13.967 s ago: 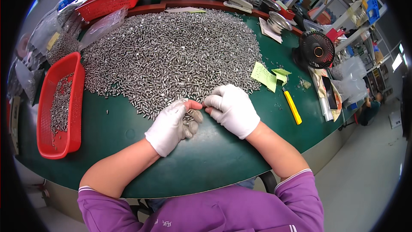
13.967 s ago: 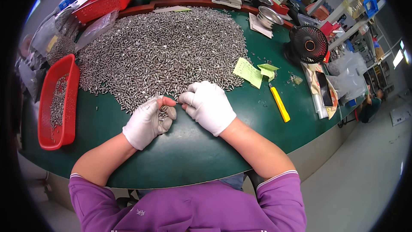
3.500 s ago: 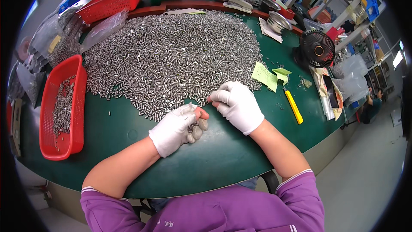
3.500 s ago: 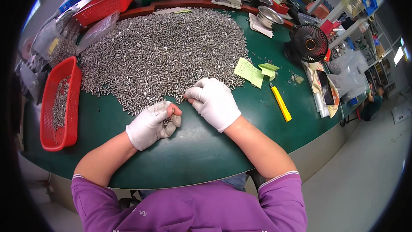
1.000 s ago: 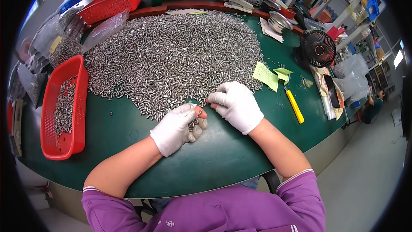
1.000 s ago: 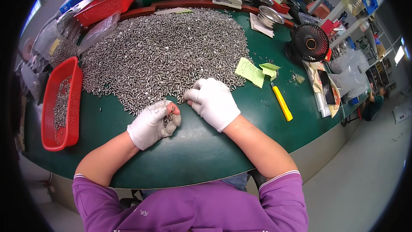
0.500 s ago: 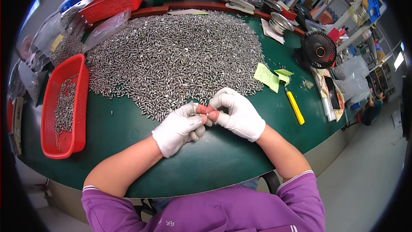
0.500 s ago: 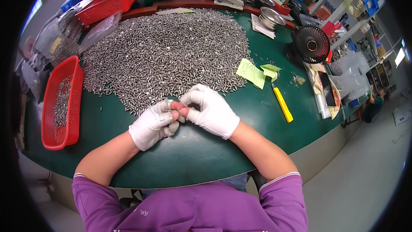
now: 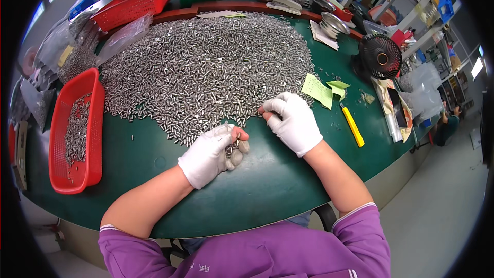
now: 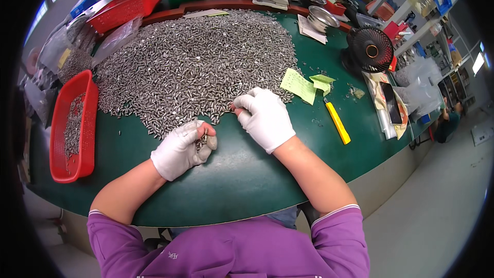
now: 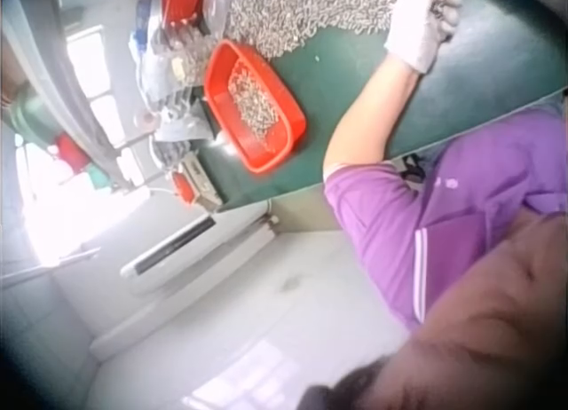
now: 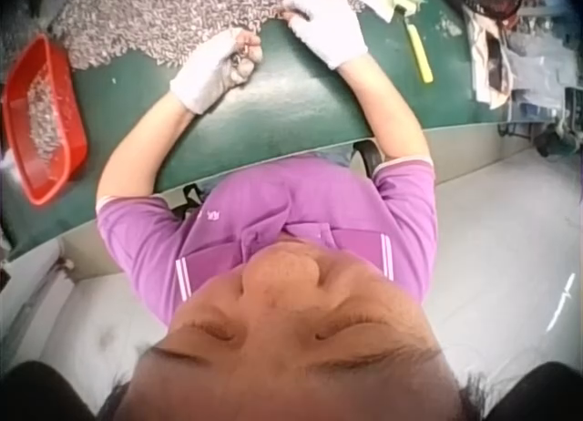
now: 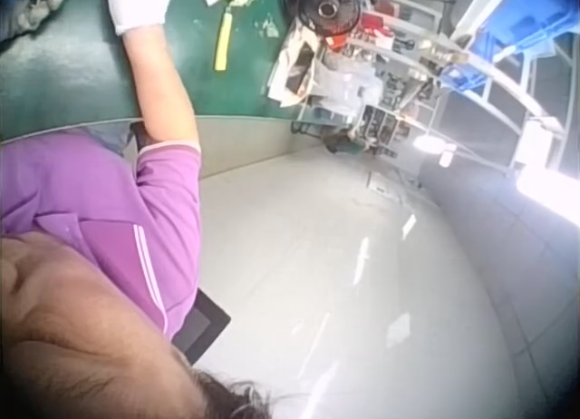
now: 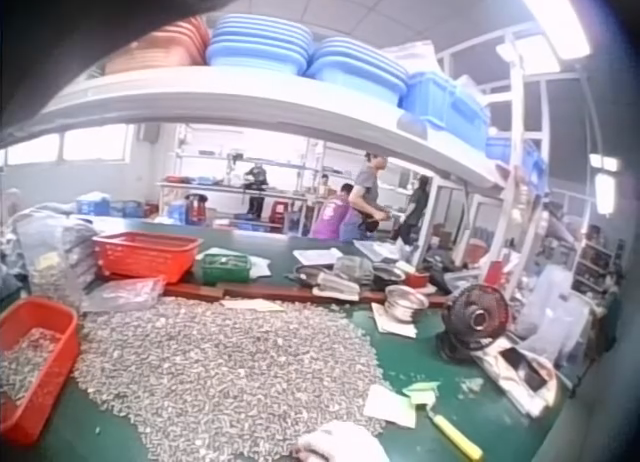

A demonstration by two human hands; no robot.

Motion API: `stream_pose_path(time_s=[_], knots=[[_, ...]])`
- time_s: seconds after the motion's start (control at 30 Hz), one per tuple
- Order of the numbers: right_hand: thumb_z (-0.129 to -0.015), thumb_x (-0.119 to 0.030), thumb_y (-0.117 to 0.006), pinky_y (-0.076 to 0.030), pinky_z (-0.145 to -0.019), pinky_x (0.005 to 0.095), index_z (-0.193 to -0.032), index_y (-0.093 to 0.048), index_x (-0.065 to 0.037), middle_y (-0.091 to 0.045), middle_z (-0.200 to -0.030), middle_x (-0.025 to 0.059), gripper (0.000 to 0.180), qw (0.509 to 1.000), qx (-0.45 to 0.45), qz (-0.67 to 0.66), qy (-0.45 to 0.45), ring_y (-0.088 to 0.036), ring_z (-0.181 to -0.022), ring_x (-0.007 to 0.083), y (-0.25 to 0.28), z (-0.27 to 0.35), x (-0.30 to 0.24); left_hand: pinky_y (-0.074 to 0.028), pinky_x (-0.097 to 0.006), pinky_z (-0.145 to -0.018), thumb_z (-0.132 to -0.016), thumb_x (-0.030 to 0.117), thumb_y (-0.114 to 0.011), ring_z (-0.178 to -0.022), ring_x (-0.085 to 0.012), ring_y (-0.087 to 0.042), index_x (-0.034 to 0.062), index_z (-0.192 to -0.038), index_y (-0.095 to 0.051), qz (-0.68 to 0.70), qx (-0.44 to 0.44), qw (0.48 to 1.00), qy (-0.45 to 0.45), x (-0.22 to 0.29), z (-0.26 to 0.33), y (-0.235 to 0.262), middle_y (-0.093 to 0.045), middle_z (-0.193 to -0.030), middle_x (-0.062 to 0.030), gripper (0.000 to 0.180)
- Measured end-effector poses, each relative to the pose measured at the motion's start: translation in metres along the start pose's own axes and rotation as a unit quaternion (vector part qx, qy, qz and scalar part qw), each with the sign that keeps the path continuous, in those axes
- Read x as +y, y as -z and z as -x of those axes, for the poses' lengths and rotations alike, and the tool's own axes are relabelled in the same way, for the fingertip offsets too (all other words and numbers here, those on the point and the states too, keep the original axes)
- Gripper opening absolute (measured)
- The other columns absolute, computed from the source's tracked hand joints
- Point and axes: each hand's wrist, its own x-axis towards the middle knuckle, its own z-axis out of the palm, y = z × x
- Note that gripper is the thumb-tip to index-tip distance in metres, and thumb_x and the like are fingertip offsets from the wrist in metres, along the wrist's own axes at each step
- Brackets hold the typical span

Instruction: Sorting small metal components from a large pile into a smaller tray on a workbench.

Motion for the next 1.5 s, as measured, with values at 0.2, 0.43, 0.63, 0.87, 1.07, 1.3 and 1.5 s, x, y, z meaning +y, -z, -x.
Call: stream_pose_path(time_s=[0.2, 0.43, 0.63, 0.87, 1.07, 1.3, 1.5], knots=[[-0.073, -0.018, -0.068, -0.047, -0.071, 0.038, -0.079, -0.068, -0.014, -0.058, -0.076, 0.0062, 0.007, 0.998, -0.033, 0.046, 0.007, -0.058, -0.079, 0.0255, -0.001, 0.0, -0.006, -0.038, -0.023, -0.058, -0.094, 0.034, -0.052, -0.068, -0.0111, -0.053, 0.0106, -0.102, -0.056, 0.0, -0.007, 1.0, 0.001, 0.002, 0.001, -0.002, -0.057, -0.087, -0.0023, 0.024], [-0.074, -0.018, -0.066, -0.048, -0.074, 0.0382, -0.079, -0.069, -0.014, -0.059, -0.078, 0.0062, 0.006, 0.996, -0.072, 0.045, -0.02, -0.058, -0.081, 0.026, 0.001, 0.003, -0.005, -0.038, -0.023, -0.058, -0.094, 0.034, -0.053, -0.068, -0.0098, -0.053, 0.0118, -0.099, -0.056, -0.002, -0.016, 1.0, 0.002, 0.0, 0.0, 0.0, -0.058, -0.086, -0.001, 0.023], [-0.074, -0.014, -0.066, -0.048, -0.073, 0.0368, -0.082, -0.067, -0.011, -0.059, -0.08, 0.0079, 0.008, 0.996, -0.07, 0.057, -0.015, -0.058, -0.08, 0.0264, 0.004, 0.003, -0.006, -0.038, -0.022, -0.057, -0.093, 0.028, -0.056, -0.066, -0.0084, -0.051, 0.0121, -0.098, -0.056, -0.003, -0.004, 1.0, 0.005, -0.001, -0.002, 0.001, -0.058, -0.085, -0.001, 0.016], [-0.08, -0.015, -0.067, -0.047, -0.072, 0.0287, -0.088, -0.064, -0.005, -0.055, -0.086, 0.0069, 0.013, 0.94, -0.149, -0.287, -0.111, -0.057, -0.078, 0.0171, 0.012, 0.007, -0.035, -0.036, -0.017, -0.054, -0.089, 0.014, -0.06, -0.061, -0.0041, -0.043, 0.0085, -0.106, -0.051, -0.032, 0.005, 0.999, 0.002, 0.003, 0.001, -0.011, -0.055, -0.084, 0.0002, 0.02], [-0.081, -0.013, -0.067, -0.048, -0.072, 0.0262, -0.091, -0.064, -0.003, -0.055, -0.088, 0.0062, 0.014, 0.913, -0.175, -0.347, -0.125, -0.058, -0.079, 0.0136, 0.012, 0.007, -0.037, -0.036, -0.017, -0.054, -0.09, 0.015, -0.059, -0.062, -0.0037, -0.044, 0.0094, -0.102, -0.052, -0.046, 0.019, 0.999, 0.008, 0.002, 0.001, -0.01, -0.055, -0.083, 0.0009, 0.016], [-0.074, -0.005, -0.065, -0.047, -0.065, 0.0315, -0.082, -0.068, -0.007, -0.058, -0.076, 0.0071, 0.009, 0.996, -0.016, -0.088, -0.011, -0.057, -0.071, 0.0218, 0.011, -0.001, -0.013, -0.036, -0.021, -0.055, -0.091, 0.025, -0.058, -0.063, -0.0069, -0.048, 0.0103, -0.097, -0.055, -0.02, -0.002, 1.0, -0.006, -0.001, -0.001, -0.004, -0.057, -0.084, -0.0002, 0.016], [-0.067, -0.003, -0.065, -0.048, -0.064, 0.0352, -0.076, -0.07, -0.012, -0.06, -0.074, 0.0066, 0.014, 0.997, -0.04, 0.013, 0.058, -0.058, -0.071, 0.0245, 0.016, -0.001, -0.002, -0.037, -0.023, -0.058, -0.092, 0.035, -0.055, -0.068, -0.0112, -0.05, 0.0111, -0.102, -0.055, -0.014, -0.022, 1.0, -0.018, 0.001, 0.001, -0.001, -0.057, -0.088, -0.0023, 0.026]])
